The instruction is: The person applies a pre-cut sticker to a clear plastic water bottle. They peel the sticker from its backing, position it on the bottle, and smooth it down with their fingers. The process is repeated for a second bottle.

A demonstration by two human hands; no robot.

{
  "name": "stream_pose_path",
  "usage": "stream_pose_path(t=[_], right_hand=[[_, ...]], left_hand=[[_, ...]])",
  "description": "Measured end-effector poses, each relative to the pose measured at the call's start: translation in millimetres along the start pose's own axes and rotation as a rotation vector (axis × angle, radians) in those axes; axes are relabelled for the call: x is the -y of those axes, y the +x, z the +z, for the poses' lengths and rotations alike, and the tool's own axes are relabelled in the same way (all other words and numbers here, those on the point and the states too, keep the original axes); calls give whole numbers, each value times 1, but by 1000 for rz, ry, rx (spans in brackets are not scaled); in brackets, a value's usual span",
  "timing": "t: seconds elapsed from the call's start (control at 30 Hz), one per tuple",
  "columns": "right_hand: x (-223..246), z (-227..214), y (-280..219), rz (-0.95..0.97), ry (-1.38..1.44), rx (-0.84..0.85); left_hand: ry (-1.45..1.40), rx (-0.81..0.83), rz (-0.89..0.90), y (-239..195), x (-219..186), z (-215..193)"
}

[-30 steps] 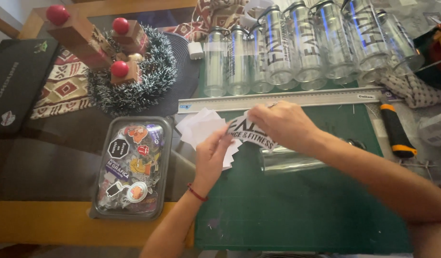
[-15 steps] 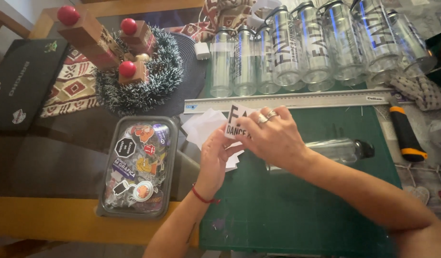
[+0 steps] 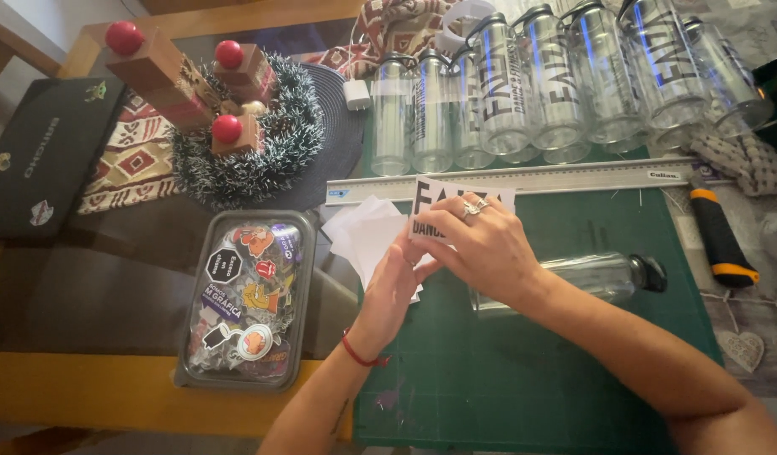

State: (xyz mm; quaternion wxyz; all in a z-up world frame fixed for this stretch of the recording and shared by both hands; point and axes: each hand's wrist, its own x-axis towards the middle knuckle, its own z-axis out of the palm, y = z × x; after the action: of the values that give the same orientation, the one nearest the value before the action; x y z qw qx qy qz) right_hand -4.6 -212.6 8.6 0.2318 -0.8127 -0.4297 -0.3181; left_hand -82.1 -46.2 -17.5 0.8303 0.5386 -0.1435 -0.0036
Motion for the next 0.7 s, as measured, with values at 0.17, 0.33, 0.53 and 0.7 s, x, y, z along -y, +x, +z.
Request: stream_pose_path(t=[0.17,0.33,0.53,0.7], right_hand=[[-2,0,0,-7,-37,15],[-3,0,0,-8,-38,21],[-5,-1,-1,-14,-11,41],[-5,-2,-2,-8,-29,47]], left_hand=[[35,47,5,0,-4,0],[42,48,10,-1,-4,2],[79,62,-2,0,-8,3],[91,64,-2,1,-9,5]])
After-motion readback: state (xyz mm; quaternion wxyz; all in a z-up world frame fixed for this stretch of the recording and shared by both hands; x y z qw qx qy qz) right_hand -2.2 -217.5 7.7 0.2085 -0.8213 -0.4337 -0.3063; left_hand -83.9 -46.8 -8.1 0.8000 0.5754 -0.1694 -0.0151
